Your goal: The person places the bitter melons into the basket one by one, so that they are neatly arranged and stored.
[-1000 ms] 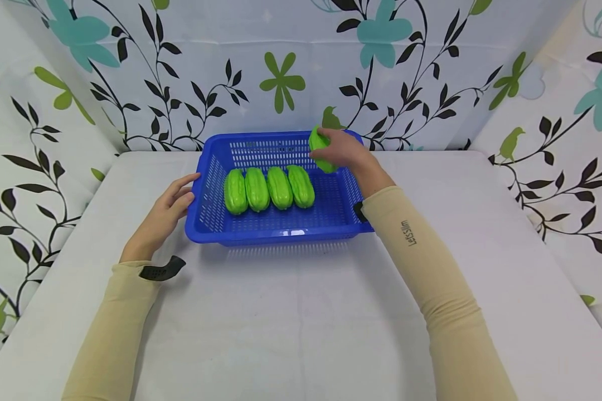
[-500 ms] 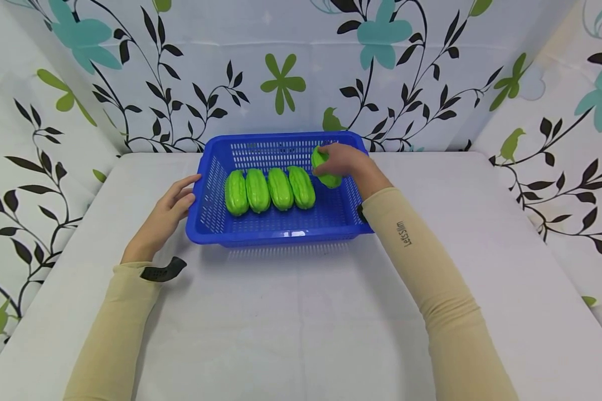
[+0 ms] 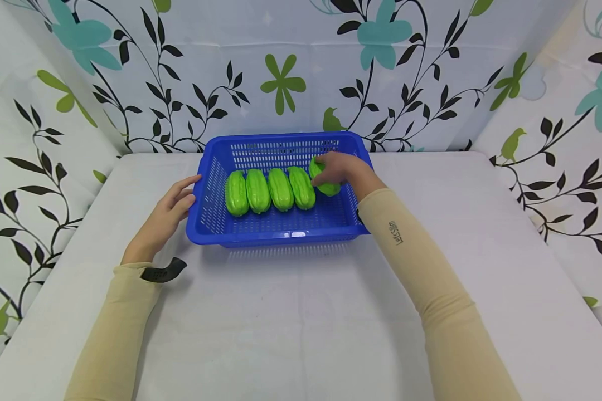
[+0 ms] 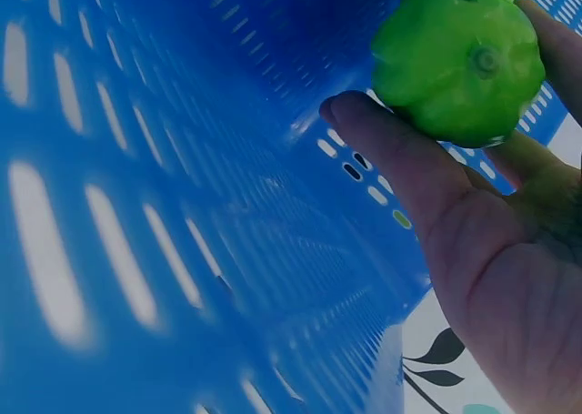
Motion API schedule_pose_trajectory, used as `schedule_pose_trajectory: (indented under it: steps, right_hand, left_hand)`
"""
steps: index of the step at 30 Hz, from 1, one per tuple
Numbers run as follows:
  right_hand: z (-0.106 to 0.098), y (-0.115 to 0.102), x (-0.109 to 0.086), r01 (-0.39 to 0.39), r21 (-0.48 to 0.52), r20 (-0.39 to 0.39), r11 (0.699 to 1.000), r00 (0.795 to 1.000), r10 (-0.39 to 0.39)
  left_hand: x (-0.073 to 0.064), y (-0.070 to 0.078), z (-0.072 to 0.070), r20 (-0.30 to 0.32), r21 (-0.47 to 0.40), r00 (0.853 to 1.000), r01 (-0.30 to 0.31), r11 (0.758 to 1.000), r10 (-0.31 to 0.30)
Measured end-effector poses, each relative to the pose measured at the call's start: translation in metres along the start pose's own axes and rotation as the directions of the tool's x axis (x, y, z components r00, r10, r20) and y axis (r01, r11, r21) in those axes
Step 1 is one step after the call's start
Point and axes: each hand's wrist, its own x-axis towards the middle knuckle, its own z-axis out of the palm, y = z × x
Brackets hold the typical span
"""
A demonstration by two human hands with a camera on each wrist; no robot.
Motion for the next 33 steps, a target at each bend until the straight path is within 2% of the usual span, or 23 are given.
schedule_pose_trajectory:
  steps: [10, 17, 21, 33]
  right_hand:
    - [0.0056, 0.0003, 0.005, -0.034, 0.049, 0.047, 0.998, 0.998, 0.032]
    - [0.009, 0.0011, 0.0052, -0.07, 0.167, 0.146, 0.983, 0.988, 0.045]
    - [0.0098, -0.0001, 0.0034, -0.089, 0.201, 0.182, 0.976, 0.982, 0.052]
    - [0.0104, -0.001, 0.0063, -0.133, 0.228, 0.229, 0.964, 0.97, 0.08]
  left_hand:
    - [-0.0011, -0.002, 0.0001, -0.001, 0.003, 1.0, 0.001, 1.0, -0.001]
    - [-0.0011, -0.0025, -0.0001, -0.001, 0.003, 1.0, -0.001, 1.0, 0.001]
    - [-0.0014, -0.0024, 0.0, 0.002, 0.009, 1.0, -0.004, 1.0, 0.004]
    - [-0.0005, -0.0026, -0.0001, -0.001, 0.003, 1.0, 0.006, 1.0, -0.006]
